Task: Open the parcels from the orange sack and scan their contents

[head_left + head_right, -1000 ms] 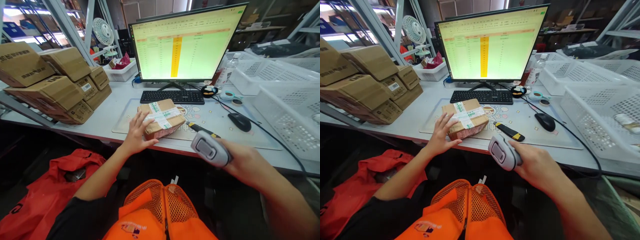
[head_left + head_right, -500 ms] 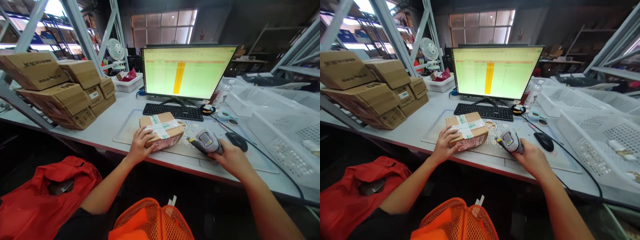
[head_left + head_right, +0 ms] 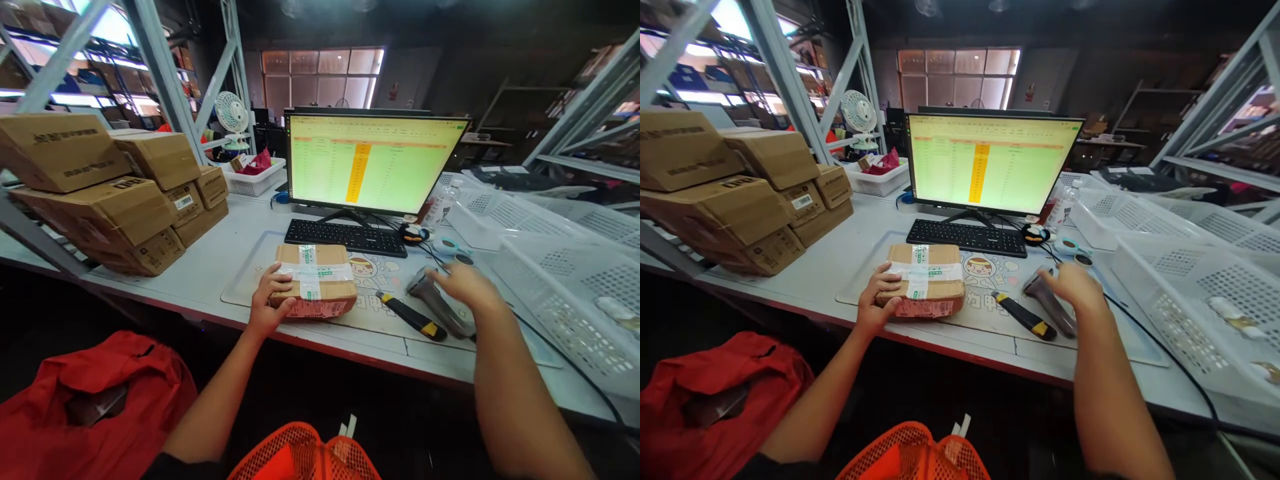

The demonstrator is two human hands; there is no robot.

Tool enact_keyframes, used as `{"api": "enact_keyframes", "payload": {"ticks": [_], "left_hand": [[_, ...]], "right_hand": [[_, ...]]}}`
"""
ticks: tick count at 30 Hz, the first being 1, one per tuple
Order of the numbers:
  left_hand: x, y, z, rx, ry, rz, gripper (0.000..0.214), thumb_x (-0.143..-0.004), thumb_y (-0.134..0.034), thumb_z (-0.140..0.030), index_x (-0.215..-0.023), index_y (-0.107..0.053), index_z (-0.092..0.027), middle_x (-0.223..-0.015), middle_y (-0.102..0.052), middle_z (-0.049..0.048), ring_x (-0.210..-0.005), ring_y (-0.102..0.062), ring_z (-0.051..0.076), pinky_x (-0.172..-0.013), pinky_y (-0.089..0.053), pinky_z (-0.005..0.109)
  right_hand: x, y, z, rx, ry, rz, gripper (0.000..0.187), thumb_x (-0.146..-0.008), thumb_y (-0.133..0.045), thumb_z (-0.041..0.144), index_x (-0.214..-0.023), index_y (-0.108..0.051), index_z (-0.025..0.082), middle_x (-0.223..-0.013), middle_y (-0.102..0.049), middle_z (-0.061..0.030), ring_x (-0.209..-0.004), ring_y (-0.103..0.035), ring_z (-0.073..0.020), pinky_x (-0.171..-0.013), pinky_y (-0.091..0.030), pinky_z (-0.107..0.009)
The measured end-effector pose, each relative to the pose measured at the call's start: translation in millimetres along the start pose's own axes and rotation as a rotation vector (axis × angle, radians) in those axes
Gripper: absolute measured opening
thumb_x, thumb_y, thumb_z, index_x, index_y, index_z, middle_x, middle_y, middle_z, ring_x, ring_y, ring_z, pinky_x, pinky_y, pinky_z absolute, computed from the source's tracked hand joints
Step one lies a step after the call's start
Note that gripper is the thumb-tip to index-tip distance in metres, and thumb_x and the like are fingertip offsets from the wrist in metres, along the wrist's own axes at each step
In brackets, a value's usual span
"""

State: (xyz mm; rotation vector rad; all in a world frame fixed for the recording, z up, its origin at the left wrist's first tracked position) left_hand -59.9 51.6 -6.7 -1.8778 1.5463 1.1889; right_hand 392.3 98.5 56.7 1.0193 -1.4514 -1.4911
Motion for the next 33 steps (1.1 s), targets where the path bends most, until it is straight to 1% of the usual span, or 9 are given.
{"api": "enact_keyframes", "payload": {"ticks": [2,3,6,9,15,21,24,30,33], "left_hand": [[3,-5.7,1,-0.002,0.006,-0.062,0.028,-0.092,-0.067,-0.052,-0.091,-0.068,-0.023,-0.105,-0.074,0.0092,-0.137,-0.057,0.033,-0.114,-0.047,0.060],[3,-7.5,2,0.004,0.000,-0.086,0.028,-0.092,-0.067,-0.052,-0.090,-0.067,-0.024,-0.103,-0.074,0.0086,-0.136,-0.057,0.033,-0.114,-0.047,0.060],[4,-9.2,4,0.045,-0.047,-0.121,0.023,-0.093,-0.068,-0.048,-0.092,-0.068,-0.025,-0.102,-0.073,0.0067,-0.134,-0.059,0.031,-0.114,-0.047,0.058],[6,-7.9,8,0.058,-0.061,-0.117,0.022,-0.093,-0.069,-0.048,-0.095,-0.068,-0.026,-0.104,-0.074,0.0064,-0.133,-0.060,0.031,-0.114,-0.047,0.059],[8,-7.0,10,0.034,-0.010,-0.140,0.033,-0.092,-0.068,-0.058,-0.090,-0.068,-0.025,-0.101,-0.074,0.0080,-0.130,-0.061,0.033,-0.112,-0.048,0.060],[5,-10.4,7,0.062,-0.059,-0.127,0.026,-0.091,-0.071,-0.052,-0.094,-0.069,-0.027,-0.101,-0.074,0.0076,-0.129,-0.062,0.032,-0.109,-0.051,0.060],[6,-10.5,7,0.058,-0.061,-0.124,0.025,-0.093,-0.070,-0.051,-0.094,-0.068,-0.027,-0.102,-0.074,0.0077,-0.131,-0.061,0.032,-0.108,-0.051,0.059],[3,-8.3,1,0.053,-0.079,-0.093,0.024,-0.098,-0.062,-0.048,-0.094,-0.067,-0.025,-0.103,-0.074,0.0078,-0.132,-0.060,0.031,-0.106,-0.053,0.054],[-2,-5.3,-3,0.058,-0.065,-0.026,0.029,-0.103,-0.054,-0.048,-0.095,-0.067,-0.023,-0.106,-0.074,0.0084,-0.133,-0.058,0.029,-0.106,-0.052,0.052]], "right_hand": [[-17,19,24,-0.080,-0.011,-0.114,0.055,-0.102,-0.042,0.046,-0.136,-0.066,0.009,-0.132,-0.067,-0.0247,-0.122,-0.063,-0.0400,-0.098,-0.051,-0.049],[-26,21,43,-0.112,0.040,-0.123,0.052,-0.103,-0.039,0.037,-0.141,-0.061,0.009,-0.135,-0.065,-0.0241,-0.126,-0.061,-0.0377,-0.102,-0.049,-0.047],[-50,4,99,-0.140,0.173,-0.027,0.049,-0.097,-0.051,0.025,-0.144,-0.061,0.014,-0.138,-0.066,-0.0173,-0.127,-0.060,-0.0296,-0.106,-0.045,-0.035],[-67,-20,128,-0.127,0.161,0.021,0.056,-0.096,-0.053,0.023,-0.150,-0.053,0.011,-0.139,-0.063,-0.0224,-0.126,-0.061,-0.0329,-0.105,-0.046,-0.040],[-84,-43,131,-0.079,0.121,0.142,0.043,-0.092,-0.058,0.021,-0.132,-0.066,0.005,-0.132,-0.065,-0.0272,-0.122,-0.064,-0.0346,-0.101,-0.049,-0.042],[-91,-48,142,-0.071,0.176,0.141,0.056,-0.093,-0.055,0.022,-0.148,-0.053,0.010,-0.139,-0.063,-0.0245,-0.125,-0.062,-0.0334,-0.099,-0.050,-0.040],[-89,-47,145,-0.067,0.185,0.135,0.056,-0.092,-0.056,0.022,-0.147,-0.054,0.010,-0.137,-0.064,-0.0242,-0.122,-0.064,-0.0336,-0.097,-0.050,-0.039],[-55,-26,134,-0.080,0.217,0.009,0.059,-0.100,-0.043,0.023,-0.158,-0.040,0.012,-0.137,-0.063,-0.0239,-0.125,-0.062,-0.0340,-0.098,-0.047,-0.041],[-23,-22,119,-0.075,0.284,0.005,0.053,-0.101,-0.046,0.029,-0.152,-0.050,0.018,-0.125,-0.071,-0.0177,-0.117,-0.066,-0.0311,-0.094,-0.048,-0.037]]}}
Point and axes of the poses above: each hand's wrist, its own x-axis away from the middle knuckle, its own y-axis out of the back of the hand, z = x × y, the point moved 5 cm from there along -x, towards the middle knuckle
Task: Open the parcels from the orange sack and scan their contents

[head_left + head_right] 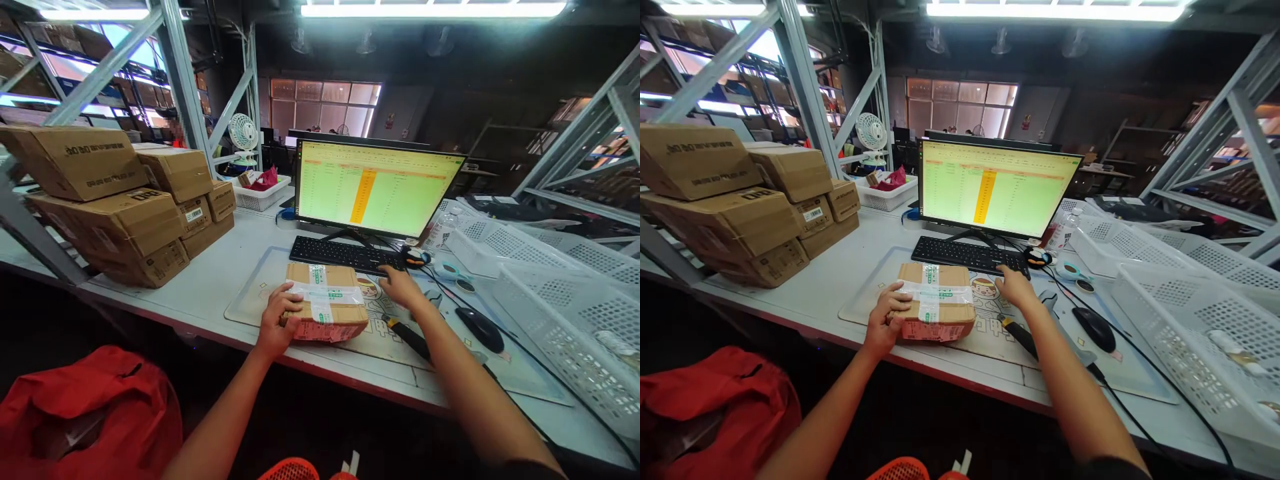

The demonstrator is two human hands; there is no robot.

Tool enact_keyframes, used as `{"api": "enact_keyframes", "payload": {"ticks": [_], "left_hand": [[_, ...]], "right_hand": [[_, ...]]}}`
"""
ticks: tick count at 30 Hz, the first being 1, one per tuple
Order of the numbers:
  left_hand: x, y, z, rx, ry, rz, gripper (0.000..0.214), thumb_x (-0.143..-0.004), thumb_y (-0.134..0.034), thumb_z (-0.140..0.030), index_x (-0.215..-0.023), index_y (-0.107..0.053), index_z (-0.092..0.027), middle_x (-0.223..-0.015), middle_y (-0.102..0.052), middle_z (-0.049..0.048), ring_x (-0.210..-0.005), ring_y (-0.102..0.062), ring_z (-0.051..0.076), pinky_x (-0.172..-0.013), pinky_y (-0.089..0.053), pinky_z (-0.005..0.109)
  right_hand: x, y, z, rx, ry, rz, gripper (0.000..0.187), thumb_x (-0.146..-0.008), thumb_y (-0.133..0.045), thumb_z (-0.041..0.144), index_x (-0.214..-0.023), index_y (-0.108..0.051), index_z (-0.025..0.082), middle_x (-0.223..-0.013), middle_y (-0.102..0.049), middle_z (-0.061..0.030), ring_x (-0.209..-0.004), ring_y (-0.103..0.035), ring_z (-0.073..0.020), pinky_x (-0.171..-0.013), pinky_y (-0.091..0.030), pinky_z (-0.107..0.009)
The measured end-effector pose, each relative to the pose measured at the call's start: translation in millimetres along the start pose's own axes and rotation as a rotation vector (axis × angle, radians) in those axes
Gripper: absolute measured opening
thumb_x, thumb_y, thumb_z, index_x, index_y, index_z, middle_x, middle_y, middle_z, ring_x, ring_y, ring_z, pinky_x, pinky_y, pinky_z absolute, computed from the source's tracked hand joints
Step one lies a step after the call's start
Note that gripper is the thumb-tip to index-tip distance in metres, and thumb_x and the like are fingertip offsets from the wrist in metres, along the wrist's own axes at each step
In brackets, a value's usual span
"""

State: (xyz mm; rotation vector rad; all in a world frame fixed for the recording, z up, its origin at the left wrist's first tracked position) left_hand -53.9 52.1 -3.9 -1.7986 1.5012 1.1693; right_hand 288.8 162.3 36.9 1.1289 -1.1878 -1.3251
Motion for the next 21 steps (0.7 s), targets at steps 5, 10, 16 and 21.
{"api": "enact_keyframes", "payload": {"ticks": [5,10,16,21], "left_hand": [[-6,5.3,-5,-0.004,0.016,0.069,0.034,-0.103,-0.053,-0.051,-0.093,-0.070,-0.022,-0.106,-0.076,0.0086,-0.131,-0.060,0.028,-0.109,-0.049,0.050],[-8,7.4,-7,0.006,0.098,0.057,0.040,-0.103,-0.051,-0.054,-0.090,-0.071,-0.022,-0.106,-0.076,0.0091,-0.132,-0.058,0.029,-0.112,-0.046,0.051],[-26,15.5,-11,0.003,0.177,0.198,0.047,-0.102,-0.049,-0.060,-0.089,-0.073,-0.022,-0.102,-0.078,0.0088,-0.126,-0.062,0.028,-0.110,-0.046,0.047],[-55,19.9,-9,0.020,0.337,0.275,0.046,-0.099,-0.052,-0.062,-0.093,-0.073,-0.021,-0.106,-0.076,0.0081,-0.108,-0.068,0.025,-0.101,-0.051,0.040]], "right_hand": [[24,-7,-14,0.012,0.013,0.045,0.053,-0.099,-0.052,0.029,-0.150,-0.053,0.015,-0.125,-0.071,-0.0190,-0.115,-0.067,-0.0319,-0.093,-0.050,-0.038],[-7,-16,-8,-0.020,-0.066,0.005,0.065,-0.098,-0.051,0.026,-0.161,-0.038,0.016,-0.140,-0.063,-0.0215,-0.126,-0.062,-0.0339,-0.103,-0.047,-0.042],[-29,-23,13,-0.042,-0.128,0.021,0.058,-0.093,-0.055,0.020,-0.150,-0.053,0.010,-0.132,-0.066,-0.0260,-0.121,-0.065,-0.0353,-0.099,-0.051,-0.043],[-22,-10,3,-0.038,-0.087,0.002,0.060,-0.094,-0.051,0.022,-0.154,-0.050,0.015,-0.140,-0.063,-0.0220,-0.127,-0.062,-0.0335,-0.103,-0.049,-0.042]]}}
Point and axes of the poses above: each hand's wrist, its own x-axis away from the middle knuckle, its own y-axis out of the back of the hand, z = x × y, the point moved 5 cm from there along -x, towards the middle knuckle
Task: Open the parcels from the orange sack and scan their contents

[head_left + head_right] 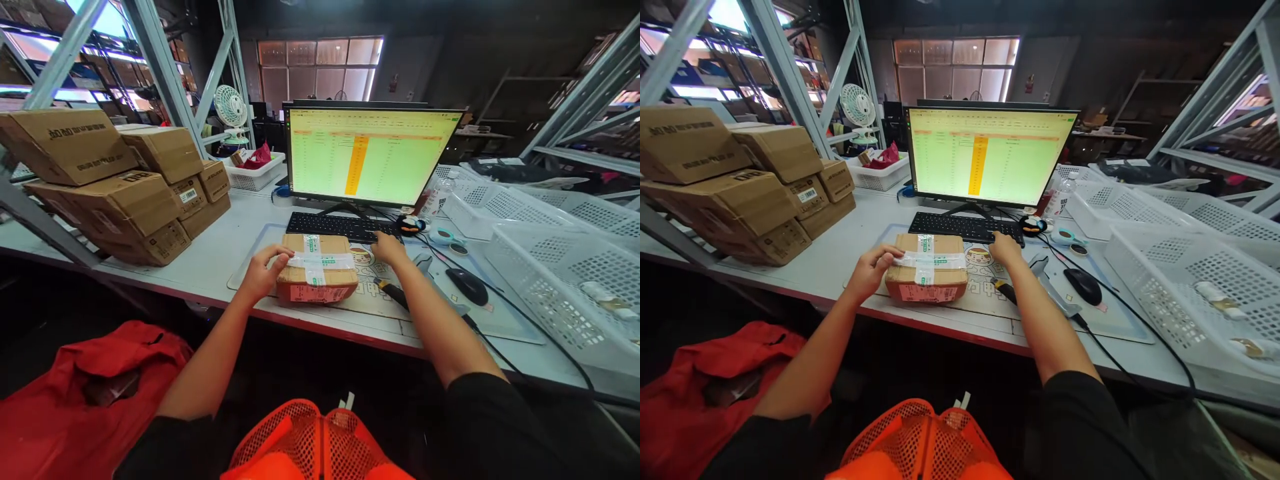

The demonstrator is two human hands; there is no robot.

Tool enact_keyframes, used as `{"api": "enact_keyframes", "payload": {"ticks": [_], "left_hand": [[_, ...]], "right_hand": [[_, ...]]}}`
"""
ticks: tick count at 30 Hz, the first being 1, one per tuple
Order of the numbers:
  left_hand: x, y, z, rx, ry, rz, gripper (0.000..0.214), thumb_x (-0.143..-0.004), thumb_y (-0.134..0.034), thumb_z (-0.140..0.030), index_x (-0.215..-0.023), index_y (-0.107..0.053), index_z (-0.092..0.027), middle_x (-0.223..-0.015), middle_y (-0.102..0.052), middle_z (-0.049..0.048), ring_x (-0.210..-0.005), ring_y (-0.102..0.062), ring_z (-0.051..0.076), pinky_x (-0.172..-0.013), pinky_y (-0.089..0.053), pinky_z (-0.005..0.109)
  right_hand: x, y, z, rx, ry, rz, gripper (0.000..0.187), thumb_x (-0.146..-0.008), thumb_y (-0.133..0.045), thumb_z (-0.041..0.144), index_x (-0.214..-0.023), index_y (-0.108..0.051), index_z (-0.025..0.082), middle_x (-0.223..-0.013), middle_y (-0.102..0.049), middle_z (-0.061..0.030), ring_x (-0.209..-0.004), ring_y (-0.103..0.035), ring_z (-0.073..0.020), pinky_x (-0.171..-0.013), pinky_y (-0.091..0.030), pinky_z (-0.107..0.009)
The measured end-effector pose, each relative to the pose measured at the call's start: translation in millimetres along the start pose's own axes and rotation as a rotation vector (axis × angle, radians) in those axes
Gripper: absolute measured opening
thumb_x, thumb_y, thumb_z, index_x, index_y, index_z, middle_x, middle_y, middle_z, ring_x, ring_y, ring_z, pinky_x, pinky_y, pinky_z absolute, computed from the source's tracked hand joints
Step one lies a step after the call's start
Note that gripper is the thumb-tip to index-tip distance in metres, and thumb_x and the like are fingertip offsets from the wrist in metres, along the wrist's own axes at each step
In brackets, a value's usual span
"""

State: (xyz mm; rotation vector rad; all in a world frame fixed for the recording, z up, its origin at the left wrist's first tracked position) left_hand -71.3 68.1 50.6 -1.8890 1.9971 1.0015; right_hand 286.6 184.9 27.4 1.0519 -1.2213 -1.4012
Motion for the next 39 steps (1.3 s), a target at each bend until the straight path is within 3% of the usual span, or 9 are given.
{"api": "enact_keyframes", "payload": {"ticks": [5,7,10,12,16,19,23,28,39], "left_hand": [[-41,-5.7,12,-0.037,0.160,-0.047,0.031,-0.090,-0.064,-0.048,-0.100,-0.073,-0.020,-0.126,-0.071,0.0098,-0.126,-0.061,0.029,-0.111,-0.044,0.041],[-53,-13.6,28,0.051,0.314,-0.037,0.035,-0.080,-0.073,-0.042,-0.107,-0.073,-0.020,-0.132,-0.068,0.0102,-0.131,-0.056,0.030,-0.111,-0.043,0.041],[-62,-29.4,51,0.293,0.534,0.089,0.045,-0.069,-0.080,-0.043,-0.105,-0.073,-0.017,-0.113,-0.074,0.0103,-0.108,-0.066,0.029,-0.091,-0.052,0.037],[-63,-35.4,61,0.418,0.586,0.151,0.045,-0.064,-0.083,-0.047,-0.095,-0.073,-0.014,-0.093,-0.075,0.0083,-0.085,-0.067,0.024,-0.075,-0.052,0.032],[-62,-37.2,76,0.575,0.606,0.101,0.047,-0.056,-0.086,-0.049,-0.081,-0.064,-0.016,-0.074,-0.067,0.0020,-0.066,-0.060,0.016,-0.063,-0.047,0.027],[-59,-40.0,84,0.637,0.610,0.045,0.048,-0.055,-0.085,-0.049,-0.081,-0.060,-0.017,-0.071,-0.064,-0.0005,-0.064,-0.058,0.014,-0.062,-0.046,0.026],[-57,-42.9,87,0.666,0.603,0.003,0.045,-0.056,-0.084,-0.047,-0.077,-0.056,-0.018,-0.067,-0.060,-0.0018,-0.060,-0.055,0.013,-0.059,-0.043,0.025],[-55,-41.7,87,0.660,0.562,-0.045,0.040,-0.059,-0.082,-0.045,-0.073,-0.056,-0.018,-0.065,-0.058,-0.0017,-0.059,-0.053,0.013,-0.059,-0.041,0.026],[-53,-45.4,92,0.603,0.533,-0.058,0.035,-0.059,-0.081,-0.043,-0.068,-0.059,-0.017,-0.063,-0.054,-0.0021,-0.060,-0.049,0.012,-0.060,-0.037,0.026]], "right_hand": [[45,11,-18,0.008,0.092,0.041,0.057,-0.098,-0.049,0.026,-0.153,-0.050,0.012,-0.134,-0.067,-0.0211,-0.121,-0.065,-0.0315,-0.102,-0.049,-0.041],[77,4,-24,0.009,0.159,0.097,0.054,-0.097,-0.056,0.032,-0.147,-0.058,0.014,-0.124,-0.072,-0.0178,-0.113,-0.068,-0.0297,-0.099,-0.051,-0.038],[120,-12,-35,0.027,0.242,0.130,0.054,-0.092,-0.066,0.034,-0.143,-0.062,0.014,-0.128,-0.070,-0.0185,-0.117,-0.066,-0.0330,-0.098,-0.052,-0.041],[136,-19,-42,-0.007,0.252,0.083,0.051,-0.093,-0.061,0.027,-0.142,-0.063,0.012,-0.134,-0.065,-0.0214,-0.123,-0.063,-0.0353,-0.102,-0.051,-0.044],[138,-11,-46,-0.257,0.161,0.014,0.045,-0.098,-0.041,0.017,-0.137,-0.063,0.010,-0.122,-0.071,-0.0195,-0.110,-0.070,-0.0280,-0.100,-0.054,-0.040],[130,1,-26,-0.597,0.114,0.133,0.052,-0.102,-0.031,0.018,-0.149,-0.051,0.017,-0.094,-0.074,-0.0082,-0.074,-0.072,-0.0189,-0.070,-0.060,-0.031],[120,21,15,-0.878,0.098,0.264,0.049,-0.102,-0.037,0.020,-0.148,-0.054,0.022,-0.071,-0.063,0.0011,-0.050,-0.061,-0.0132,-0.045,-0.051,-0.022],[112,34,43,-0.862,0.169,0.272,0.045,-0.102,-0.041,0.018,-0.142,-0.062,0.019,-0.068,-0.061,0.0005,-0.047,-0.058,-0.0119,-0.039,-0.047,-0.020],[149,34,34,-0.707,0.192,0.266,0.049,-0.100,-0.040,0.020,-0.143,-0.063,0.020,-0.063,-0.057,0.0021,-0.043,-0.055,-0.0100,-0.040,-0.046,-0.018]]}}
Point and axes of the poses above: each hand's wrist, its own x-axis away from the middle knuckle, its own y-axis out of the back of the hand, z = x × y, the point moved 5 cm from there along -x, towards the middle knuckle
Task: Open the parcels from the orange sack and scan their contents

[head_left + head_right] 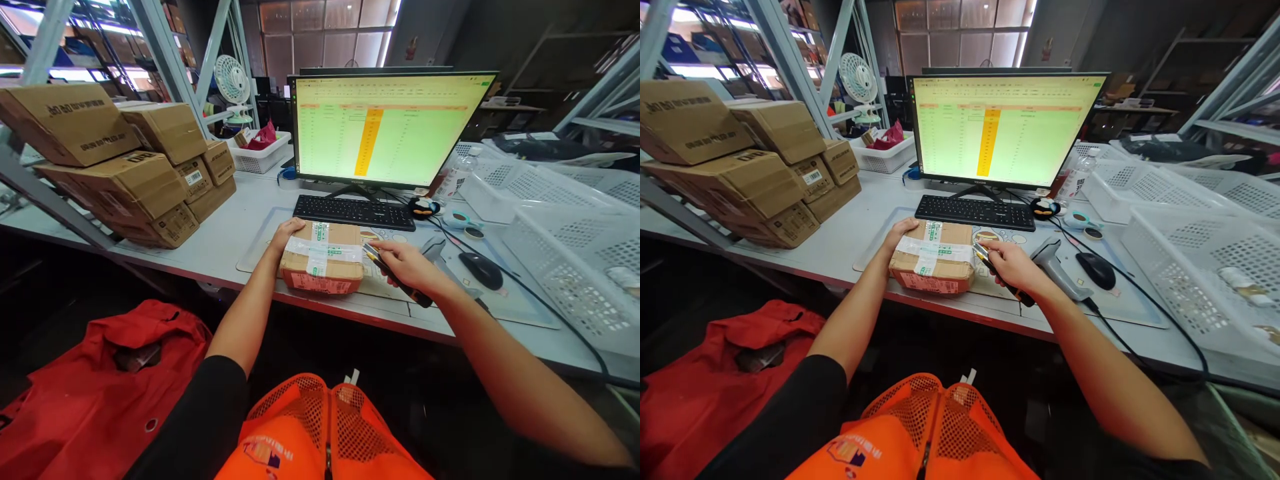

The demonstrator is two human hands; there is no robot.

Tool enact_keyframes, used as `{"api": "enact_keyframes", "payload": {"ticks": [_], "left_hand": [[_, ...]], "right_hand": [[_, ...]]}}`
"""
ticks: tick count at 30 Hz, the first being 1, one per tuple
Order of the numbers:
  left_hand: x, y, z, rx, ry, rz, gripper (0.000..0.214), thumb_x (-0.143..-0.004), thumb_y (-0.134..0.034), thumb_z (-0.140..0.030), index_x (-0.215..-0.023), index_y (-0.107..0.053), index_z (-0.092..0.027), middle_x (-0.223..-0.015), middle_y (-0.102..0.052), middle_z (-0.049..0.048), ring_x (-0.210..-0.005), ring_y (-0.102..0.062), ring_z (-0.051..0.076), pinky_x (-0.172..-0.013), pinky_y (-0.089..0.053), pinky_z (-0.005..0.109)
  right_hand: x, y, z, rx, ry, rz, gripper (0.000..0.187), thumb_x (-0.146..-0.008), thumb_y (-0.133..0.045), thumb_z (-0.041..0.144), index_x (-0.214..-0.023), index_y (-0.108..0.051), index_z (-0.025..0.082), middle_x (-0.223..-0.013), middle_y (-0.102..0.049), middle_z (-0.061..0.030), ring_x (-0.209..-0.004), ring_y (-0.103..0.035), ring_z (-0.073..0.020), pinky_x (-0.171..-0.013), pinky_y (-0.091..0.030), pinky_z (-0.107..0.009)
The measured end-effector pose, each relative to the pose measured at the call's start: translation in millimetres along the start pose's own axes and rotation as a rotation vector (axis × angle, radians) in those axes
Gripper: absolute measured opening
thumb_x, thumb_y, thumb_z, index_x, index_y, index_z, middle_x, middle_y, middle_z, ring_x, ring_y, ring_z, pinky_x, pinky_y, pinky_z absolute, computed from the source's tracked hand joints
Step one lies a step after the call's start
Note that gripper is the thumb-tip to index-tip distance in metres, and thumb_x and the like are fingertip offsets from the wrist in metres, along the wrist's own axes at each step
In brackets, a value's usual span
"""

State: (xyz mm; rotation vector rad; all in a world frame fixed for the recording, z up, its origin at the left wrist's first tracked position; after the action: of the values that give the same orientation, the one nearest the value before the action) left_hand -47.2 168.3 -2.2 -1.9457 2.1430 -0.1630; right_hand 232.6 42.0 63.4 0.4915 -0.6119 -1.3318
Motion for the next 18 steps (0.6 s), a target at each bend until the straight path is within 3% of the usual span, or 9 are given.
{"api": "enact_keyframes", "payload": {"ticks": [7,11,13,15,16,18], "left_hand": [[4,-0.9,-6,-0.052,-0.030,-0.073,0.033,-0.064,-0.079,-0.042,-0.065,-0.058,-0.017,-0.063,-0.055,-0.0011,-0.062,-0.050,0.014,-0.061,-0.040,0.026],[26,2.9,-9,-0.091,-0.104,-0.252,0.030,-0.077,-0.072,-0.044,-0.073,-0.057,-0.019,-0.075,-0.060,0.0003,-0.078,-0.057,0.017,-0.073,-0.047,0.026],[59,8.0,-8,-0.145,-0.182,-0.427,0.028,-0.089,-0.062,-0.047,-0.091,-0.060,-0.020,-0.095,-0.066,0.0037,-0.096,-0.062,0.019,-0.085,-0.050,0.028],[108,8.7,-8,-0.251,-0.295,-0.590,0.034,-0.099,-0.050,-0.049,-0.120,-0.055,-0.022,-0.124,-0.065,0.0095,-0.116,-0.062,0.021,-0.099,-0.050,0.031],[134,5.2,-8,-0.312,-0.353,-0.614,0.040,-0.103,-0.046,-0.049,-0.134,-0.047,-0.023,-0.138,-0.060,0.0129,-0.126,-0.060,0.021,-0.105,-0.049,0.033],[181,-9.1,-10,-0.469,-0.423,-0.497,0.054,-0.104,-0.048,-0.049,-0.150,-0.034,-0.026,-0.155,-0.047,0.0172,-0.141,-0.053,0.025,-0.113,-0.047,0.038]], "right_hand": [[46,-16,-4,-0.046,0.039,0.064,0.051,-0.097,-0.046,0.030,-0.144,-0.063,0.021,-0.066,-0.062,0.0010,-0.045,-0.055,-0.0110,-0.039,-0.044,-0.018],[50,-10,-31,-0.201,-0.074,-0.108,0.052,-0.096,-0.048,0.034,-0.145,-0.062,0.020,-0.068,-0.063,-0.0001,-0.048,-0.058,-0.0131,-0.043,-0.050,-0.022],[47,-11,-51,-0.322,-0.170,-0.185,0.056,-0.097,-0.049,0.037,-0.150,-0.056,0.020,-0.070,-0.064,-0.0009,-0.050,-0.061,-0.0147,-0.045,-0.053,-0.025],[40,-18,-68,-0.416,-0.237,-0.207,0.060,-0.097,-0.050,0.040,-0.153,-0.052,0.020,-0.071,-0.065,-0.0017,-0.052,-0.063,-0.0160,-0.047,-0.055,-0.027],[36,-23,-74,-0.441,-0.256,-0.207,0.061,-0.097,-0.051,0.041,-0.153,-0.051,0.020,-0.071,-0.065,-0.0018,-0.052,-0.063,-0.0164,-0.048,-0.056,-0.028],[24,-31,-80,-0.462,-0.264,-0.193,0.061,-0.097,-0.051,0.042,-0.154,-0.050,0.019,-0.071,-0.064,-0.0018,-0.052,-0.063,-0.0165,-0.049,-0.056,-0.028]]}}
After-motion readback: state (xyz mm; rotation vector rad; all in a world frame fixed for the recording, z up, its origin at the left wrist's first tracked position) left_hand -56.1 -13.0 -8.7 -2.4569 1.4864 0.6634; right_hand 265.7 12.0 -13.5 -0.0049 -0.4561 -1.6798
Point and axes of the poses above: each hand's wrist, its own x-axis away from the middle knuckle, its own y-axis out of the back of the hand, z = x × y, the point moved 5 cm from there along -x, towards the middle knuckle
